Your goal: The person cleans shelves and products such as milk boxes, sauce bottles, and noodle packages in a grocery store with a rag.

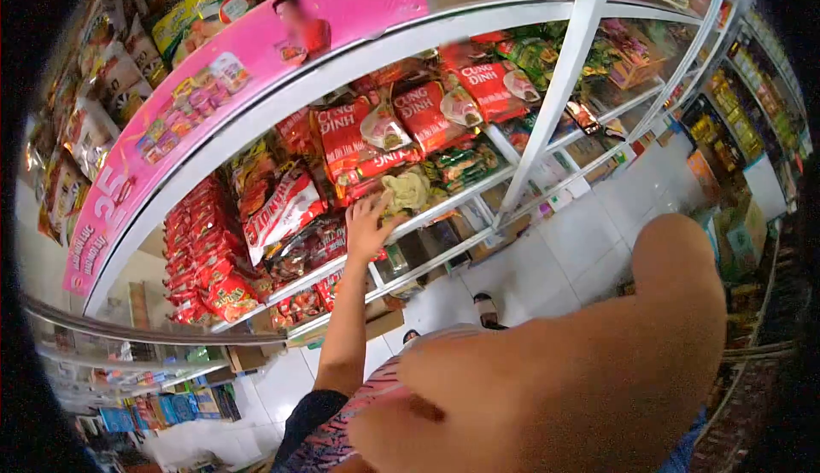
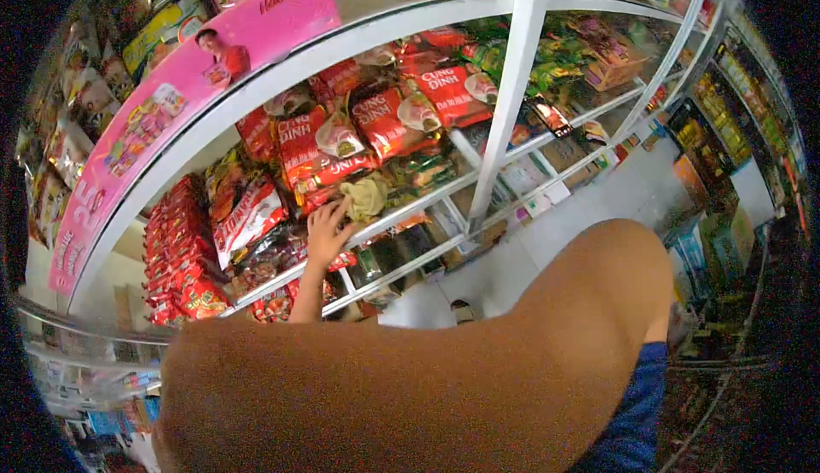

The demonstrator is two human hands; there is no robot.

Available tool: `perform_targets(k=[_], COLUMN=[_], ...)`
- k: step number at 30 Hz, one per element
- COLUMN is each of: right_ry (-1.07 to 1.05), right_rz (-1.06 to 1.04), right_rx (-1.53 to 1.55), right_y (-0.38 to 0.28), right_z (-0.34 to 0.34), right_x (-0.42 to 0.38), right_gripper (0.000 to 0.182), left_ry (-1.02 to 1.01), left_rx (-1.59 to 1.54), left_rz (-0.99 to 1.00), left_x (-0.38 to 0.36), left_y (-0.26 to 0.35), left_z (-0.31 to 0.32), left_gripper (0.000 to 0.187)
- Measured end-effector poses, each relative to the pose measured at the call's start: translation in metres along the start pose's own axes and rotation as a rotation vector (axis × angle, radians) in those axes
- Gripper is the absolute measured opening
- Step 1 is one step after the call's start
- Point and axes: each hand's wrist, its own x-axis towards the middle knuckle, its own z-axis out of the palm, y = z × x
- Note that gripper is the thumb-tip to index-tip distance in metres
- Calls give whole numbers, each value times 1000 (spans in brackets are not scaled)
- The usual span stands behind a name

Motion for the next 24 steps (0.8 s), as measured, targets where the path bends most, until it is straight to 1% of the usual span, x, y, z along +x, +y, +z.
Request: perform_targets(k=[1, 2, 4, 5, 6, 7, 8, 10, 11, 12, 14, 16, 18, 20, 21, 22, 24], right_ry=[-28, -54, -105, -127, -152, -181, -215, 137, -172, -488, -368, -81, 143, 454, 641, 548, 523], right_rz=[-36, -85, -182, -223, -262, -303, -347, 161, 207, 247, 528, 904, 954, 717, 676, 705, 948], right_rx=[32, 49, 78, 90, 109, 138, 169, -212, -21, 164, 421, 574, 246, -54, -92, -270, -578], right_y=[5, 1, -6, -5, -17, -26, -23, -6, 28, 66, 150, 222, 300, 356, 382, 435, 429], right_z=[2, 9, 9, -9, -12, -10, -9, 22, 19, 17, 46, 70, 85, 95, 99, 92, 85], right_x=[12, 25, 33, 5, -24, -40, -34, -77, -72, -68, -109, -150, -194, -212, -217, -241, -215], right_gripper=[15, 15, 15, 15, 15, 15, 15, 15, 15, 14, 10, 11, 8, 7, 5, 7, 17], left_ry=[-18, 8, -30, 10, 65, 121, 179, 237, 223, 196, 258, 255, 320, 367, 376, 384, 381], left_rx=[-12, -11, 37, 40, 63, -2, -67, -166, -198, -224, -56, 110, 143, 178, 173, 167, 200], left_rz=[-5, -10, 10, 12, 14, 12, 7, 120, 198, 259, 172, 68, 10, -38, -96, -154, -280], left_x=[0, 3, 0, -1, -1, 0, 1, 12, 20, 32, 42, 41, 30, 18, 7, -5, -33], left_y=[4, 3, 0, 0, 5, 7, 12, 33, 45, 56, 71, 75, 58, 47, 37, 25, -4], left_z=[-6, -6, -4, -2, -3, -4, -5, -6, -7, -5, 19, 37, 52, 50, 41, 30, 8], left_gripper=[54, 54, 54, 55, 59, 61, 64, 64, 56, 52, 43, 34, 31, 27, 24, 21, 21])
